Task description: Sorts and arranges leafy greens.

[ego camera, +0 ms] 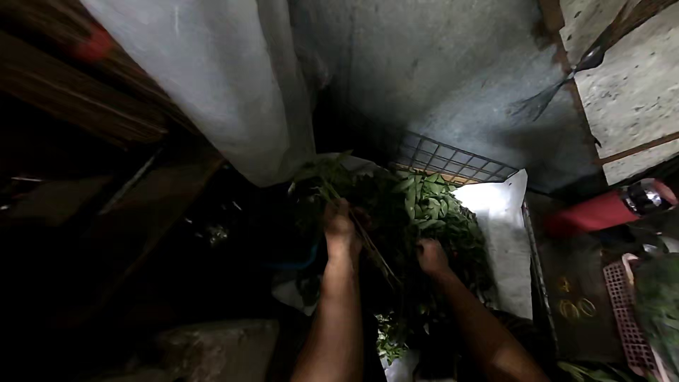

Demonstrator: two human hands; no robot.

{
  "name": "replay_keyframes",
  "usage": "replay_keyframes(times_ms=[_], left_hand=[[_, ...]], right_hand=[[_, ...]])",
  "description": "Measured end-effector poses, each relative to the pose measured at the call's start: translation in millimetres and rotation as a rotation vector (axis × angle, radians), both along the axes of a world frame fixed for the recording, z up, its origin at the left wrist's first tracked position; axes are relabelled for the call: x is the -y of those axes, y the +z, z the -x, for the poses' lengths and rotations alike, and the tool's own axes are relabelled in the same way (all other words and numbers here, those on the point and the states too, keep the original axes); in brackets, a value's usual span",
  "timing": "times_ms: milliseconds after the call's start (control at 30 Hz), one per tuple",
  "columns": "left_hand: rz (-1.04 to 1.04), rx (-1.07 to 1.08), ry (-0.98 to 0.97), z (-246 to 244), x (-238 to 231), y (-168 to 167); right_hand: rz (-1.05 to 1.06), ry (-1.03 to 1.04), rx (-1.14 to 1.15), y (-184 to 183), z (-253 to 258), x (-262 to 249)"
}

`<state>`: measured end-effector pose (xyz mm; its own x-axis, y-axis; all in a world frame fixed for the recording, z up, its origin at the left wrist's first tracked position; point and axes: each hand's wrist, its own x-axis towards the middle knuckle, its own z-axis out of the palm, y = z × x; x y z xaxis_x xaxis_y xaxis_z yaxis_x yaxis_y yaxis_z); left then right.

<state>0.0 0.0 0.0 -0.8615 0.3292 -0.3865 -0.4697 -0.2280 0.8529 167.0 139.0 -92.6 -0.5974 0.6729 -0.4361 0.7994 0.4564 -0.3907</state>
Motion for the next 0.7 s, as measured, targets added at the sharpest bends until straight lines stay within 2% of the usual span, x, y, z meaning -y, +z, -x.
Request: replay_keyframes(times_ms=[67,167,233,333,367,433,500,533,600,700], left_hand=[[-0.019,0.042,0.003,-1,-2,4],[0.012,0.066,-0.005,1,-2,6],[-0.019,0.065,-0.02,2,-3,5],[-0.067,0.071,-0.037,0,-3,3],[-0.073,0.067,-0.042,0,-4,3],[-0.08,0.059,-0.046,-2,-5,2],[-0.089,0.059,-0.056,-5,-8,0],[-0.083,0.065,-0.062,-5,-9,-1],[-0.077,0.075,-0.065,-5,-10,-3],[-0.066,0.078,-0.084,-6,-8,-5]], right_hand=[[0.024,0.008,0.169,-11,10,9],[0.051,-0.054,0.154,2,8,7],[-0.052,-0.13,-0.026,25,1,5],[-0.342,-0.184,-0.463,49,-17,4],[-0.401,-0.199,-0.516,55,-19,3],[-0.36,-0.201,-0.369,64,-19,-1],[-0.209,-0.184,-0.12,63,-17,-12],[-0.162,-0.191,-0.071,62,-15,-16],[-0.177,-0.227,-0.104,65,-13,-16],[-0.328,-0.281,-0.317,63,-16,-10]])
